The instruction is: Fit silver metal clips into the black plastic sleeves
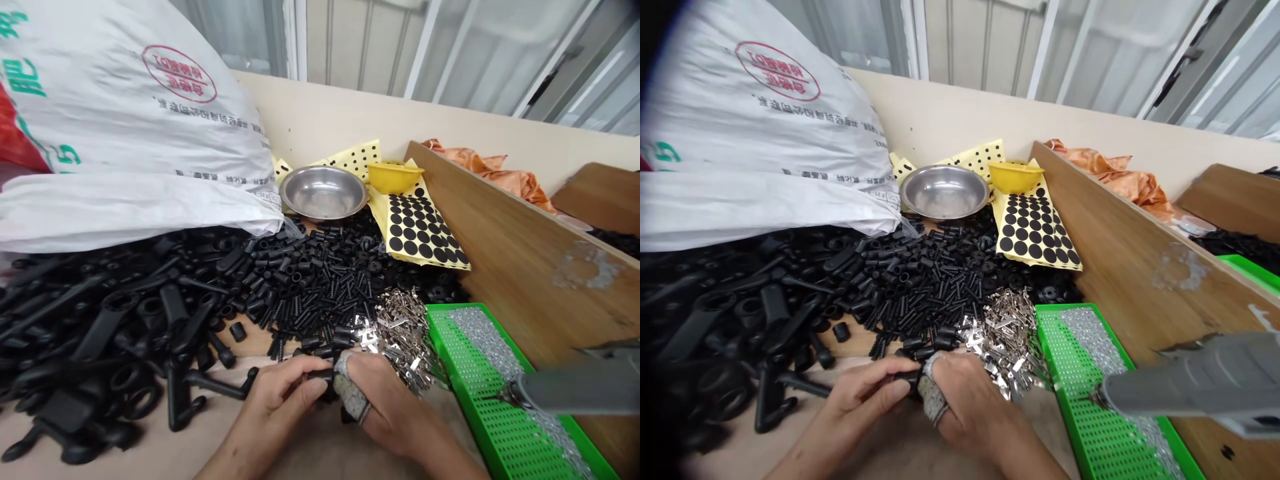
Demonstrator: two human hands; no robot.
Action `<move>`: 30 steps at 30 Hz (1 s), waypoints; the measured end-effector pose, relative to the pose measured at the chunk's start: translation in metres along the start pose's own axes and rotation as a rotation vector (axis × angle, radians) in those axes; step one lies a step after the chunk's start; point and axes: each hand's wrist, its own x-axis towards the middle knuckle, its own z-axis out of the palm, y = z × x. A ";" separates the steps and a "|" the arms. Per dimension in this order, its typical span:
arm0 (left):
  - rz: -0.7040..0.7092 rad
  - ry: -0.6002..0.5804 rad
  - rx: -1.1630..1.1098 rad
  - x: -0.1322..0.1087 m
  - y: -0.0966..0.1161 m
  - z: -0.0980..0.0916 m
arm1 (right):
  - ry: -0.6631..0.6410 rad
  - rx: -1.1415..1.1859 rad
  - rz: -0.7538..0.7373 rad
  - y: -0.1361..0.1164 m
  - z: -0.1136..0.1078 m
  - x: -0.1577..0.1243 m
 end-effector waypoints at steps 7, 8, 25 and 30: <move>0.318 0.127 0.174 -0.006 -0.004 0.004 | 0.118 0.168 0.171 -0.005 0.007 -0.007; 0.329 0.141 0.169 -0.005 -0.005 0.005 | 0.123 0.169 0.170 -0.006 0.007 -0.008; -0.202 0.093 -0.284 -0.002 -0.006 0.011 | 0.222 0.077 0.062 -0.004 0.012 -0.006; 0.062 0.136 0.021 -0.003 -0.005 0.007 | 0.133 0.251 0.231 -0.009 0.013 -0.006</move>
